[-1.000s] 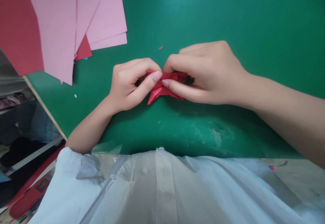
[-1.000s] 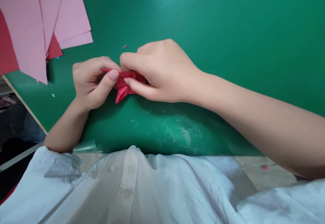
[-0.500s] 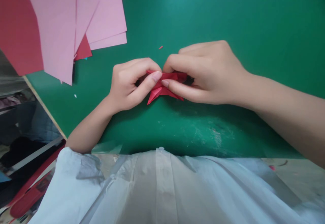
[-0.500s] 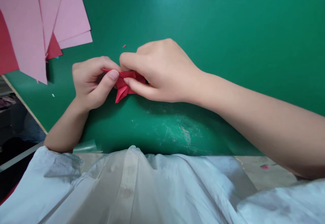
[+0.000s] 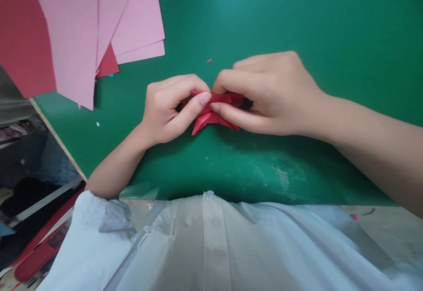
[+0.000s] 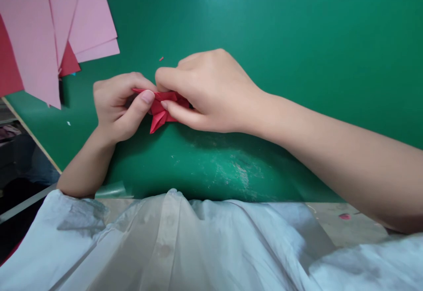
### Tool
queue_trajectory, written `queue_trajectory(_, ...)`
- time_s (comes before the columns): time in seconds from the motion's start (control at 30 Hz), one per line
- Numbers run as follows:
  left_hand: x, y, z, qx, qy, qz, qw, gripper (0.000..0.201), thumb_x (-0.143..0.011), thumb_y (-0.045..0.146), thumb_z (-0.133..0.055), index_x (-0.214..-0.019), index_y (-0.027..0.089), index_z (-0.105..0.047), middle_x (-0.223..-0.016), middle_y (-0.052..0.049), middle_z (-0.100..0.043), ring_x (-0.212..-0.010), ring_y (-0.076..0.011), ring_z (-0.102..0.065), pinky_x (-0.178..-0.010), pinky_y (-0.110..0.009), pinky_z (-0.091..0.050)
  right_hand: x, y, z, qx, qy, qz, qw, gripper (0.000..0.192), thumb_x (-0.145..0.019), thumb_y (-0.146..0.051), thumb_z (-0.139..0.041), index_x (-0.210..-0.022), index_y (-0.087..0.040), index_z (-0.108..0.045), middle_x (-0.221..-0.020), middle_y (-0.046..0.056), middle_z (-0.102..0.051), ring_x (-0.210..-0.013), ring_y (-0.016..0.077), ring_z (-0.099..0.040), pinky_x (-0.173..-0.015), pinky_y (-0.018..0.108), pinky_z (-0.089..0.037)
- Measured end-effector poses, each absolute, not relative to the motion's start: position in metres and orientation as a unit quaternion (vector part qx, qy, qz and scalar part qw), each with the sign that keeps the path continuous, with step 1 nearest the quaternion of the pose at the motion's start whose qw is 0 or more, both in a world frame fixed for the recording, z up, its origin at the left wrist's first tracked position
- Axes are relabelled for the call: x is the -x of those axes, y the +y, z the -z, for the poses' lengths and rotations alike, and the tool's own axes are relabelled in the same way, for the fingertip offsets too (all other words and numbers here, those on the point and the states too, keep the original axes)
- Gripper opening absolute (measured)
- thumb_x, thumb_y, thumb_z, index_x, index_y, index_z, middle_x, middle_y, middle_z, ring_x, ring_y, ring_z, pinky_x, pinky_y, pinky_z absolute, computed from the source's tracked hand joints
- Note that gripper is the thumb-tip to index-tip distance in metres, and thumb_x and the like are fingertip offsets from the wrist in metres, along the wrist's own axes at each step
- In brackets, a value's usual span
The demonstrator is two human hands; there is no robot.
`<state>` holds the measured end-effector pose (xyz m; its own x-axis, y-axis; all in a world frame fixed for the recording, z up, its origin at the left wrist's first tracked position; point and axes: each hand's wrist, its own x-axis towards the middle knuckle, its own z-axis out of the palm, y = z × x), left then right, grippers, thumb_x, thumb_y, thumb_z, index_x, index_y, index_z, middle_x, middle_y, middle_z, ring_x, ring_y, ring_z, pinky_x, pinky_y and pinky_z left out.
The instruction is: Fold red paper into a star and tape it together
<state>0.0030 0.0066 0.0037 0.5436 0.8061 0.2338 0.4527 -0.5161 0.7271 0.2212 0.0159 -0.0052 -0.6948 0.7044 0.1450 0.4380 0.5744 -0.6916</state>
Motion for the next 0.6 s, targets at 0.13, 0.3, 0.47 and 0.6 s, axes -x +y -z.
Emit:
queue_trajectory(0.13,-0.0025,0.0068,-0.004,-0.822,0.382,-0.283,0.313,0.034,-0.105,0.043,-0.045,-0.084,0.022,-0.063,-0.071,0.004,-0.066,-0.069,-0.0084,-0.07,-0.06,-0.022,-0.051,-0.2211,0.0159,0.0054,0.329,-0.866,-0.315,0.205,0.024,-0.101,-0.036,-0.047,-0.089,-0.019,-0.06,-0.07,0.0,-0.056,-0.069,0.0134,-0.054,-0.063,0.026,-0.034)
queue_trajectory(0.3,-0.0021,0.0061,-0.0037,-0.822,0.386,-0.281,0.312,0.033,-0.105,0.04,-0.045,-0.084,0.022,-0.063,-0.07,0.004,-0.066,-0.069,-0.0081,-0.07,-0.061,-0.022,-0.052,-0.221,0.016,0.0049,0.332,-0.87,-0.302,0.203,0.024,-0.1,-0.035,-0.047,-0.089,-0.019,-0.061,-0.07,0.0,-0.057,-0.066,0.0126,-0.053,-0.061,0.026,-0.033)
queue_trajectory(0.47,-0.0024,0.0062,-0.0037,-0.824,0.387,-0.278,0.307,0.037,-0.106,0.044,-0.043,-0.085,0.023,-0.064,-0.071,0.004,-0.067,-0.07,-0.0083,-0.07,-0.061,-0.022,-0.054,-0.2208,0.0159,0.0048,0.331,-0.87,-0.303,0.202,0.024,-0.1,-0.035,-0.047,-0.09,-0.019,-0.062,-0.072,0.001,-0.058,-0.068,0.0132,-0.054,-0.062,0.026,-0.035)
queue_trajectory(0.6,-0.0008,0.0072,-0.003,-0.83,0.378,-0.274,0.305,0.035,-0.106,0.043,-0.043,-0.087,0.023,-0.064,-0.075,0.004,-0.069,-0.07,-0.0095,-0.07,-0.062,-0.024,-0.055,-0.2211,0.0162,0.005,0.326,-0.867,-0.315,0.208,0.025,-0.101,-0.034,-0.045,-0.092,-0.019,-0.062,-0.072,0.001,-0.059,-0.07,0.0135,-0.056,-0.064,0.026,-0.037)
